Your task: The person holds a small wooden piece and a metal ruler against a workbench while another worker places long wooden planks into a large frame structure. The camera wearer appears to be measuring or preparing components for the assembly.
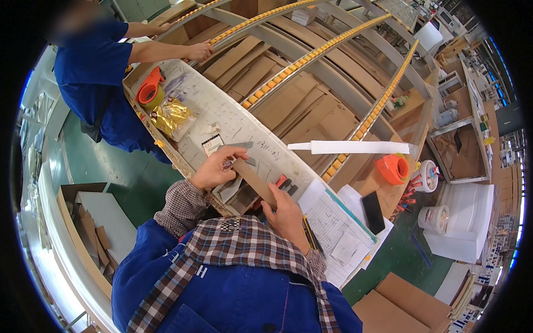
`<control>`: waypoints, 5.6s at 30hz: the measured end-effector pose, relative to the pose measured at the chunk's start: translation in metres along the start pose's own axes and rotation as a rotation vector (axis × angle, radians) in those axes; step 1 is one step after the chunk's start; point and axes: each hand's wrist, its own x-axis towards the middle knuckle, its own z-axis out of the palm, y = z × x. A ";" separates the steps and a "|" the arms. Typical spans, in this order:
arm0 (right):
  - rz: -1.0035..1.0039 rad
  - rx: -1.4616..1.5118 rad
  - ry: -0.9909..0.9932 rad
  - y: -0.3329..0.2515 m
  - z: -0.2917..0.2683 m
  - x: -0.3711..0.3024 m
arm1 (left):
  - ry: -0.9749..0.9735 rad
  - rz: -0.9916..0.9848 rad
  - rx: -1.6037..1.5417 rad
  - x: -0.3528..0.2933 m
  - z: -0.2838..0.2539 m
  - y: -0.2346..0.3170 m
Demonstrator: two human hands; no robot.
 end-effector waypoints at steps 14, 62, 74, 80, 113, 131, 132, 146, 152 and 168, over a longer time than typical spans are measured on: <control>-0.044 -0.049 0.051 0.002 -0.001 0.001 | -0.062 -0.083 -0.009 0.001 -0.007 -0.008; 0.004 0.007 0.039 -0.004 -0.003 0.001 | -0.178 -0.143 0.021 0.002 -0.008 -0.016; 0.051 -0.016 0.068 -0.002 -0.007 0.000 | -0.191 -0.135 0.047 0.002 -0.006 -0.019; 0.072 -0.029 0.032 -0.004 -0.012 0.001 | -0.182 -0.109 0.071 0.003 -0.007 -0.017; -0.191 -0.043 0.128 0.012 0.002 0.004 | -0.103 0.019 0.013 -0.003 -0.003 -0.019; -0.237 -0.022 0.164 0.009 0.005 0.004 | 0.456 -0.057 0.076 -0.035 0.029 0.010; -0.238 -0.021 0.164 0.009 0.005 0.005 | 0.489 -0.057 0.069 -0.034 0.030 0.011; -0.267 -0.019 0.168 0.004 0.003 0.006 | 0.557 0.081 0.313 -0.033 0.031 0.014; -0.157 0.092 0.093 0.005 0.004 0.004 | 0.541 -0.025 0.158 -0.028 0.032 0.010; -0.091 0.088 0.034 -0.006 0.000 0.002 | 0.488 -0.089 -0.182 -0.038 0.024 -0.003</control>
